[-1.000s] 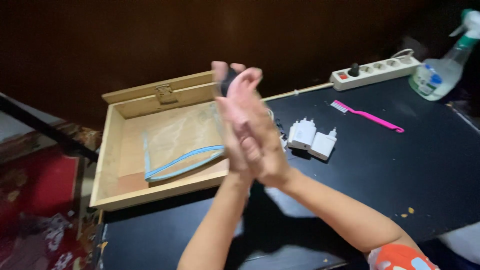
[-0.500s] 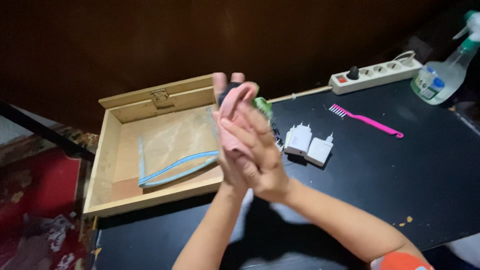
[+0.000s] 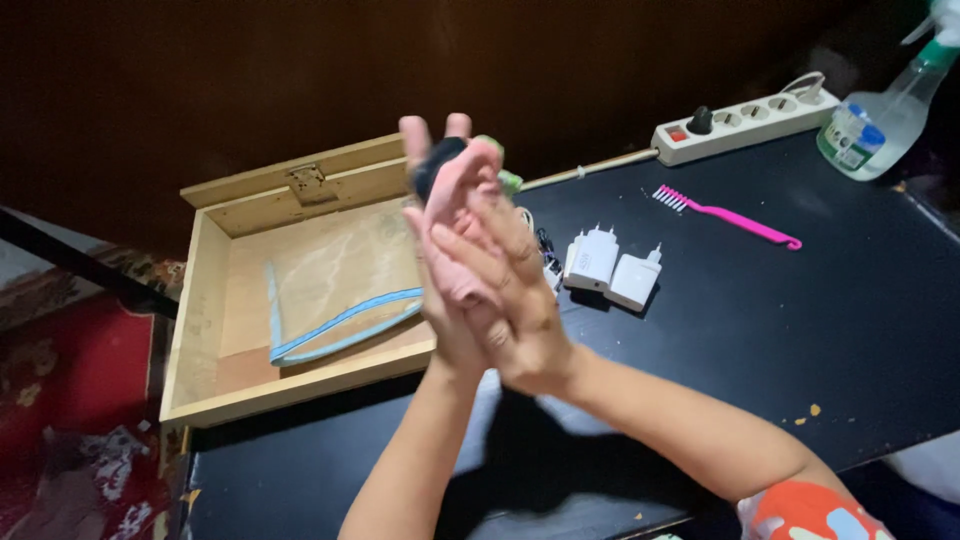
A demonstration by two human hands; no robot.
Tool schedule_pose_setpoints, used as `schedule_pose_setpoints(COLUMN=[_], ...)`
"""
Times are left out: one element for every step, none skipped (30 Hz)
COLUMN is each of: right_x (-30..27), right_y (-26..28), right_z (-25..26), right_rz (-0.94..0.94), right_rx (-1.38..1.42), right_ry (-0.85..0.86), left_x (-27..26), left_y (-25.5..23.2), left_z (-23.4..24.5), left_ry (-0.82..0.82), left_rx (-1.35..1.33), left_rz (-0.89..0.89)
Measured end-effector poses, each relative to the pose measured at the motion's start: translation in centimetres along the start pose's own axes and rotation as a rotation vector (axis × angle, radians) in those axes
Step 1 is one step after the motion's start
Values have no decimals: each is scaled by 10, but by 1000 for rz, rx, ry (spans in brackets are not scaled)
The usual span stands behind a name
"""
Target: Clean and organize electronic accessories such as chargers, cables, and a power bank into a wooden storage box.
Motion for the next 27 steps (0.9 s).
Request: schedule_pose_setpoints(right_x=[4,9,13,23,32,40,43,44,45,31,16,0,-6,-13,-20,-8,5,18,22,21,17,15,12,8,4,2,-1], right_y=[-8,-14,-20,-20,-29,-39,-35,-22,-9,-1,-3,-3,-9,-11,-13,-13,-14,-15,-23,-41,-58,-55,-54,-52,-51,-49,-45], right_z=[4,14,23,30,39,46,40,35,30,22,9,-6,-6,-8,-11,-7,-1,7,14,16,18,17,15,11,9,8,7], right_rz=[-6,26,60,62,-134,-333,-332,-160,10,9,-209,-430,-432,-327,-219,-221,-260,-294,-294,-538,-784,-786,-834,-884,-888,-812,-736], right_rx=[-1,-20,-39,-42,159,361,357,297,238,238,423,604,606,346,86,89,272,450,448,541,636,634,619,608,610,501,392], right_ry=[-4,-72,-139,-136,-178,-217,-217,-200,-178,-178,-147,-119,-122,-56,11,11,-52,-110,-107,-88,-63,-63,-47,-32,-33,-51,-68], left_x=[-6,-14,-23,-23,-23,-25,-20,-18,-16,-9,0,10,11,11,12,9,6,4,4,4,3,6,11,15,18,21,22], left_y=[14,36,58,45,27,11,5,-8,-20,-25,-33,-41,-45,-51,-57,-51,-43,-32,-36,-38,-39,-38,-39,-42,-43,-50,-58], left_z=[8,15,23,7,-14,-37,-40,-43,-46,-43,-35,-27,-25,-19,-13,-10,-7,-7,-11,-21,-31,-29,-22,-14,-15,-9,-3], left_ry=[2,-21,-43,-44,75,194,195,171,149,149,86,25,26,-32,-91,-92,-84,-76,-79,-6,67,66,-40,-149,-149,-274,-398], left_rx=[4,1,-3,-9,212,434,430,443,451,452,254,61,64,18,-28,-24,50,118,115,101,88,86,233,385,388,483,577], left_rz=[6,129,253,253,117,-22,-21,-144,-266,-265,-213,-157,-156,-157,-159,-159,-120,-82,-82,-73,-63,-61,-120,-176,-174,-242,-313])
Point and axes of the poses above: each hand's wrist, its own x-axis towards the middle knuckle, its own z-axis out of the back of the hand, y = z × x, the point moved 6 cm from there along x, towards the middle knuckle, and after that the axes turned 15 degrees about -y, right-handed, at the moved point
